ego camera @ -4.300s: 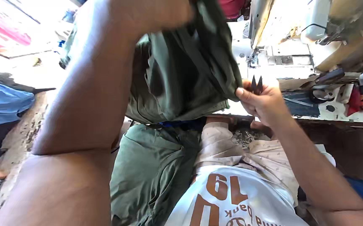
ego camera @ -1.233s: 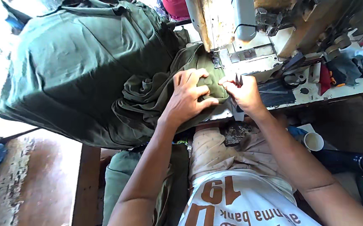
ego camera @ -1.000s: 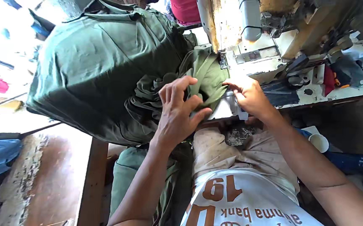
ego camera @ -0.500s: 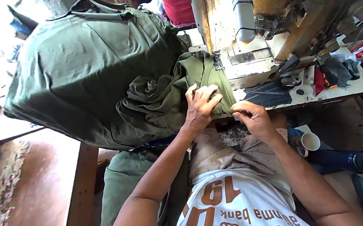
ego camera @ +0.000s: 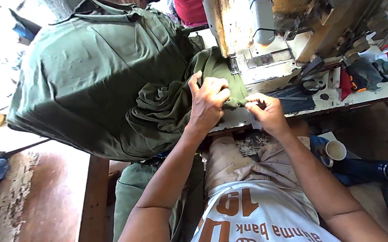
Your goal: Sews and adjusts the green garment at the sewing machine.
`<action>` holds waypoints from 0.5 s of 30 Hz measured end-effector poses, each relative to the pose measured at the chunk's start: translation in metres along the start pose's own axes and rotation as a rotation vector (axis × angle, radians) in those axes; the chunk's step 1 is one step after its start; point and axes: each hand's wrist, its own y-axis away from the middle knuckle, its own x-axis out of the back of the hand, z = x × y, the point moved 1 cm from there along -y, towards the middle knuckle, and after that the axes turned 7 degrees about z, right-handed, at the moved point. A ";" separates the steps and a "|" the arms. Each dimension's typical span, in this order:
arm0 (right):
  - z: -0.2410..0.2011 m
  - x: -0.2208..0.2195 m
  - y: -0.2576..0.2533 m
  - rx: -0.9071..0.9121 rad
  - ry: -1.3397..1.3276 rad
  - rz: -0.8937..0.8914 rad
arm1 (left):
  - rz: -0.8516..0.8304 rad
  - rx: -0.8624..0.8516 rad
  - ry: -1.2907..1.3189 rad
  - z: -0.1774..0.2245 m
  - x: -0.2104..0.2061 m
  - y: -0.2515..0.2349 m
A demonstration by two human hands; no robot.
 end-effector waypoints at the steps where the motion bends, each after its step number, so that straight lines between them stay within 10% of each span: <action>1: 0.002 -0.003 -0.006 0.019 -0.021 0.014 | -0.006 0.002 -0.007 -0.004 0.000 -0.003; 9: 0.002 -0.007 -0.028 0.084 -0.066 0.011 | -0.214 0.197 0.035 -0.009 0.014 -0.002; 15: -0.013 -0.011 -0.031 0.151 -0.127 0.029 | 0.231 0.186 0.097 0.032 -0.023 -0.001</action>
